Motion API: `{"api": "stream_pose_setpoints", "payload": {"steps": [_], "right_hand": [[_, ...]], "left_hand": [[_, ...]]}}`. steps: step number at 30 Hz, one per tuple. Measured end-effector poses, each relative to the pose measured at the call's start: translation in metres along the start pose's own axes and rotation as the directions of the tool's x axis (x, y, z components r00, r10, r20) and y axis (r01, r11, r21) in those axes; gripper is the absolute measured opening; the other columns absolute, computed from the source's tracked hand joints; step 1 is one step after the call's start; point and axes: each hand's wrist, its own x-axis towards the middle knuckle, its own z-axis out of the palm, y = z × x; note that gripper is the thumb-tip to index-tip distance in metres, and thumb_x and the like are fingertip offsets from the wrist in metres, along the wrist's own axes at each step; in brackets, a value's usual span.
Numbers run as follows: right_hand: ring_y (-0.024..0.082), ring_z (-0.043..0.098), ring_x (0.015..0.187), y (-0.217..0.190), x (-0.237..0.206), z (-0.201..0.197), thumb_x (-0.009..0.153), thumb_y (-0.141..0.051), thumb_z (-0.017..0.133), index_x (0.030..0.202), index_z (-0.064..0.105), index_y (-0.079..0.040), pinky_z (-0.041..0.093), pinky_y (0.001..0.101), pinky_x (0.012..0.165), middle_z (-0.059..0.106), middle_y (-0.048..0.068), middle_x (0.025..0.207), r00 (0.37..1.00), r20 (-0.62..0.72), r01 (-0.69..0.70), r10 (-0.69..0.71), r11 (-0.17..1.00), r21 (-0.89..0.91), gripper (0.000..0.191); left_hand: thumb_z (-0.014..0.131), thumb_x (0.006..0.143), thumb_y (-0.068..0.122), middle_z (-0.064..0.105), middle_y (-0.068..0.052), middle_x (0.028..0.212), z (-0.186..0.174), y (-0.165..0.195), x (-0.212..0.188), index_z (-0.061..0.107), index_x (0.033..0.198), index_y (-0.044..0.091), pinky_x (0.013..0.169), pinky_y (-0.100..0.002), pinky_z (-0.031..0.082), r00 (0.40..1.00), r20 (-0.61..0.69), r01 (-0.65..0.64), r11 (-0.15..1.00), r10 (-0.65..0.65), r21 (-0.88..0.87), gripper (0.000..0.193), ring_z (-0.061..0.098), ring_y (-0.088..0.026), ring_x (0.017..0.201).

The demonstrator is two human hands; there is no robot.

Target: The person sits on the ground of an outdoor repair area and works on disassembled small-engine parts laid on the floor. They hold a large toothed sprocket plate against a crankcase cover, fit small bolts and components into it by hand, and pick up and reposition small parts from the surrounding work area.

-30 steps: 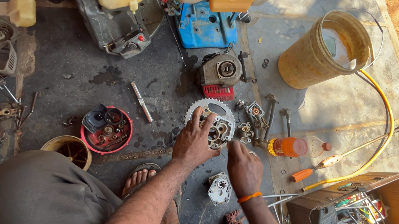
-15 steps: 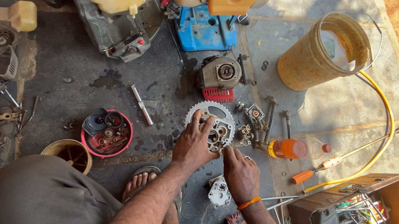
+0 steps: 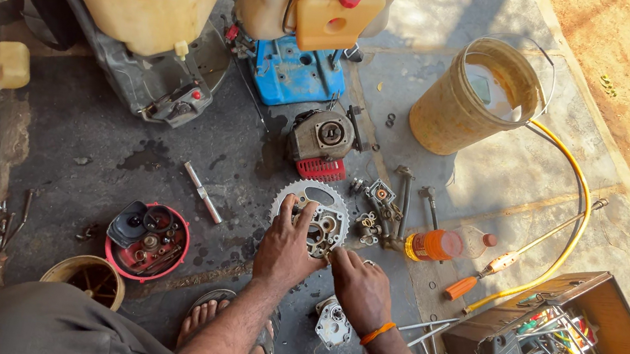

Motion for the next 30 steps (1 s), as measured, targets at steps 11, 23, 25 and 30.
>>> {"api": "stream_pose_setpoints", "payload": {"steps": [11, 23, 25, 30], "right_hand": [[0.014, 0.06, 0.059, 0.019, -0.045, -0.009, 0.101, -0.027, 0.056, 0.107, 0.06, -0.01, 0.05, 0.0328, 0.056, 0.068, 0.005, 0.071, 0.783, 0.339, -0.581, 0.521, 0.418, 0.699, 0.018], [0.01, 0.049, 0.061, 0.006, -0.095, -0.031, 0.097, -0.03, 0.072, 0.092, 0.07, -0.002, 0.042, 0.0293, 0.056, 0.059, 0.001, 0.07, 0.663, 0.286, -0.59, 0.691, 0.248, 0.768, 0.029], [0.01, 0.052, 0.063, 0.004, -0.097, -0.035, 0.095, -0.032, 0.073, 0.089, 0.071, 0.0, 0.045, 0.0308, 0.058, 0.062, 0.002, 0.07, 0.657, 0.236, -0.628, 0.716, 0.348, 0.696, 0.033], [0.014, 0.062, 0.071, -0.002, -0.101, -0.038, 0.095, -0.034, 0.068, 0.103, 0.074, -0.002, 0.051, 0.0334, 0.068, 0.069, 0.005, 0.077, 0.635, 0.258, -0.691, 0.728, 0.388, 0.61, 0.033]], "left_hand": [[0.096, 0.066, 0.042, 0.021, -0.021, 0.157, -0.004, -0.002, -0.006, 0.026, 0.152, 0.021, 0.111, -0.047, 0.048, 0.999, 0.027, -0.038, 0.999, 0.037, 0.037, 0.114, 0.044, -0.041, 0.14], [0.092, 0.07, 0.045, 0.025, -0.019, 0.157, -0.006, -0.006, -0.019, 0.027, 0.152, 0.023, 0.104, -0.048, 0.056, 0.995, 0.042, -0.094, 0.988, 0.089, 0.119, 0.106, 0.058, -0.042, 0.129], [0.092, 0.069, 0.045, 0.025, -0.019, 0.157, -0.006, -0.006, -0.021, 0.028, 0.151, 0.023, 0.103, -0.049, 0.057, 0.995, 0.025, -0.1, 0.988, 0.098, 0.117, 0.106, 0.058, -0.041, 0.128], [0.088, 0.074, 0.05, 0.024, -0.018, 0.158, -0.009, -0.002, -0.025, 0.027, 0.152, 0.024, 0.101, -0.047, 0.058, 0.998, 0.035, -0.062, 0.986, 0.057, 0.157, 0.102, 0.058, -0.039, 0.129]]}}
